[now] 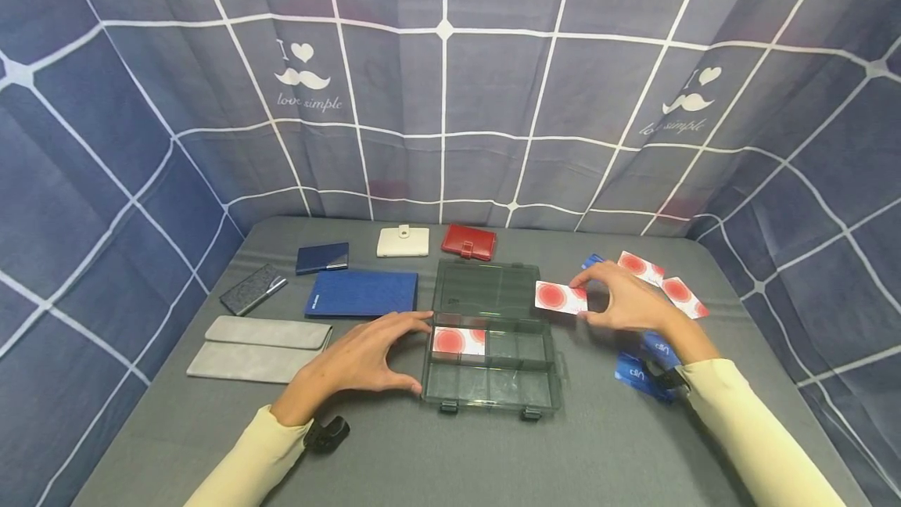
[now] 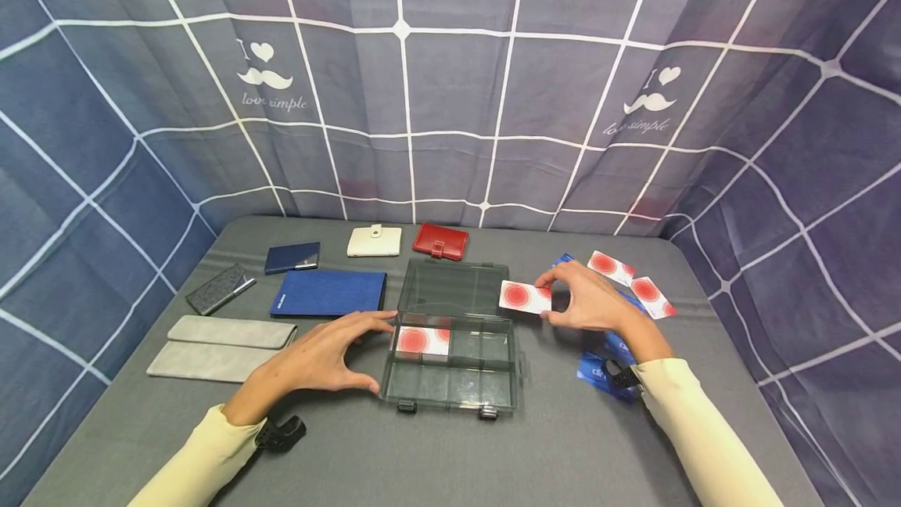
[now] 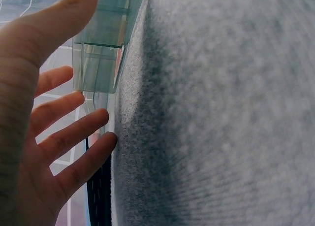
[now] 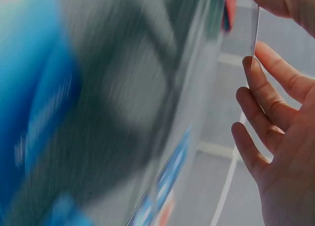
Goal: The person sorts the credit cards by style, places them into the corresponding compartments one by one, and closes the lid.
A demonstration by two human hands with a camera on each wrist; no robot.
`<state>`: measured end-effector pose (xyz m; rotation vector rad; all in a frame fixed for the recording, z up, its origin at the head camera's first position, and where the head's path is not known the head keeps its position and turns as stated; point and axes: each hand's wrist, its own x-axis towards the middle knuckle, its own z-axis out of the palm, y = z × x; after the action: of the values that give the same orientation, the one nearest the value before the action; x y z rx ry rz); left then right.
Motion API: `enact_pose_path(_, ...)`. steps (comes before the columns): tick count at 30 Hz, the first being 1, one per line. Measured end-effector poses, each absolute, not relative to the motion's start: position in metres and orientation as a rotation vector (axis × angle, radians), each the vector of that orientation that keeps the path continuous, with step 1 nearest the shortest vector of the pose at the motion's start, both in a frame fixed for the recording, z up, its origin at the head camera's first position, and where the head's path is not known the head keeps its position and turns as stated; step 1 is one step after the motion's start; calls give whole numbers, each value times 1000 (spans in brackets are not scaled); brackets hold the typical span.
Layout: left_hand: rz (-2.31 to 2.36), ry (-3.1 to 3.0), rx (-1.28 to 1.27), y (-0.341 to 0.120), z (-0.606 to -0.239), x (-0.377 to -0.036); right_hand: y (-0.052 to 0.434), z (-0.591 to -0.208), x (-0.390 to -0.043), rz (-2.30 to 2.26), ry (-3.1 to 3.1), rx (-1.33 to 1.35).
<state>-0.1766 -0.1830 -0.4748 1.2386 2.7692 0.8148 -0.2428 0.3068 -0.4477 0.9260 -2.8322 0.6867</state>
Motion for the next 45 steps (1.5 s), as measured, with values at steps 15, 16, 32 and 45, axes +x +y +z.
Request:
enact_pose_path(15, 803, 2774, 1232, -184, -475, -176, 203, -434, -208, 439, -2712, 1267)
enact_pose_path(16, 802, 2773, 1234, -184, -475, -177, 199, -434, -207, 408, -2710, 1281)
enact_pose_path(32, 826, 2762, 1220, -185, -475, -176, 136, -431, -210, 92, -2619, 1459)
enact_pose_path(45, 825, 2760, 1232, -184, -474, -176, 261, -432, -248, 344, -2804, 986)
